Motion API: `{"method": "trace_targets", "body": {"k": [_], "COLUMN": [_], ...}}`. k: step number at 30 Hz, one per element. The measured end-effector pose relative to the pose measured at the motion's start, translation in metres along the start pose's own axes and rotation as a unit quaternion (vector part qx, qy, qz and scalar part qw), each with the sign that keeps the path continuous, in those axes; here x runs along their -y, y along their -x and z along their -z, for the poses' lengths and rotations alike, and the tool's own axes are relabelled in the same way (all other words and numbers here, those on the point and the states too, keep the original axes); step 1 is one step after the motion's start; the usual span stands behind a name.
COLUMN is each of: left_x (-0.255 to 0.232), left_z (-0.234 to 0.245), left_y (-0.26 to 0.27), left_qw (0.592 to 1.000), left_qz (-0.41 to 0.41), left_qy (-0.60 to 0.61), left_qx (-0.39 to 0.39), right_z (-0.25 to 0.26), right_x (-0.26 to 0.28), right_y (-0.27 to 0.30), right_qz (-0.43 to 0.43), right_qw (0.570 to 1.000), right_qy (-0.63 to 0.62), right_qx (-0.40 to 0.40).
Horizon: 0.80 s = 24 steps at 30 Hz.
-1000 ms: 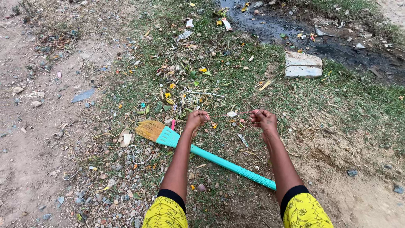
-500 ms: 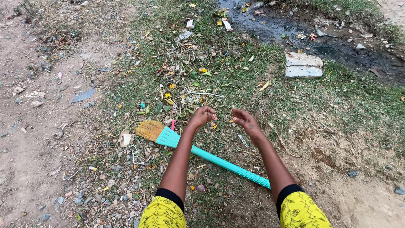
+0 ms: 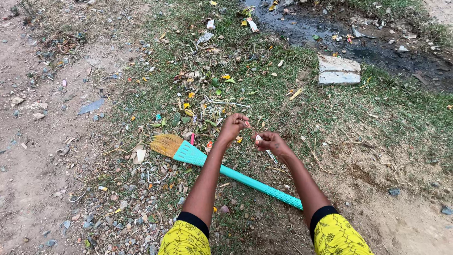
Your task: The person sweeps dirt and debris on a path using a broom, picks up small items by hand, and then carries a bucket to a tap to fill it.
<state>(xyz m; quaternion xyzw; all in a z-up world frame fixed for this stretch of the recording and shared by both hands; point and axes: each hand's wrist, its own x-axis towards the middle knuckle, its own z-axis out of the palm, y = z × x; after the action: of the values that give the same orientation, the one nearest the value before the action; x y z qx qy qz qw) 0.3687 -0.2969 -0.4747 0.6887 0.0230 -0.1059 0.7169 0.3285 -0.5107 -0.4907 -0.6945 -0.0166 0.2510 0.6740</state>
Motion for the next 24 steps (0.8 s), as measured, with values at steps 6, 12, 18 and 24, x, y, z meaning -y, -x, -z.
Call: {"method": "trace_targets", "body": {"k": [6, 12, 18, 24], "left_x": [-0.012, -0.025, -0.031, -0.037], "left_z": [0.018, 0.021, 0.000, -0.015], "left_y": [0.012, 0.026, 0.026, 0.033], "left_qw": [0.992, 0.987, 0.981, 0.981], "left_qz": [-0.021, 0.017, -0.008, -0.015], "left_qy": [-0.107, -0.136, -0.190, -0.188], "left_qx": [-0.068, -0.090, 0.030, 0.045], "right_z": [0.038, 0.035, -0.012, -0.016], "right_x": [-0.014, 0.003, 0.055, 0.020], "right_y": [0.010, 0.017, 0.041, 0.012], "right_qz": [-0.001, 0.014, 0.054, 0.064], "right_qw": [1.000, 0.996, 0.996, 0.997], "right_qy": [0.017, -0.032, 0.043, 0.011], "right_qx": [-0.024, -0.081, -0.049, 0.031]}}
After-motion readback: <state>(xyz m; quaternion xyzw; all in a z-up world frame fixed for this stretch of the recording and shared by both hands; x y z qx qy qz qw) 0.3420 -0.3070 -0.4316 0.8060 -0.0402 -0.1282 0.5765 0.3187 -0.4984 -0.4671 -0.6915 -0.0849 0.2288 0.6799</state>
